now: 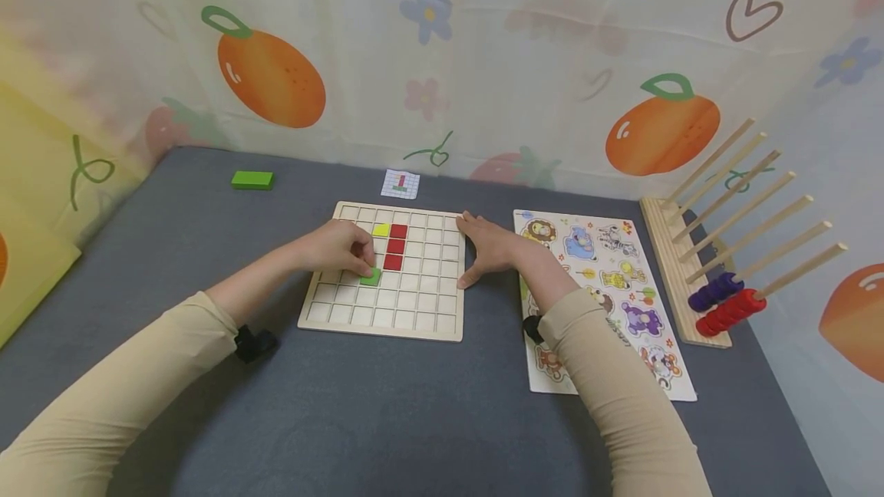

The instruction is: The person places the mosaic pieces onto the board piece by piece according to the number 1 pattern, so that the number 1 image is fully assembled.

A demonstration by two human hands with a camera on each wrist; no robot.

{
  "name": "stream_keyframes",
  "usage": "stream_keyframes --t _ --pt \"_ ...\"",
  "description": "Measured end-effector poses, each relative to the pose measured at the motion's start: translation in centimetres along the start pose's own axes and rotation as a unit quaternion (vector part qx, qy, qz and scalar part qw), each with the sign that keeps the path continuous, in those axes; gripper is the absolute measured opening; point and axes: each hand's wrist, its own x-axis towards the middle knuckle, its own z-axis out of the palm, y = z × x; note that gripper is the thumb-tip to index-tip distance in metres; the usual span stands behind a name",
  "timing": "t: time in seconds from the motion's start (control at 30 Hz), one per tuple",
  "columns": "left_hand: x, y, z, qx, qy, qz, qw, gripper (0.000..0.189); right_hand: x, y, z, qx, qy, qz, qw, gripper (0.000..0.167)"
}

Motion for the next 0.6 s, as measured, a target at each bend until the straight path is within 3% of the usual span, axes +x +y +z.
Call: stream_keyframes --t 0.6 --pt "0.18 0.34 -0.08 0.027 -0.008 -0.022 0.9993 0.013 -0.13 -0.10 0.06 -0.004 0.002 0.005 1.0000 0.117"
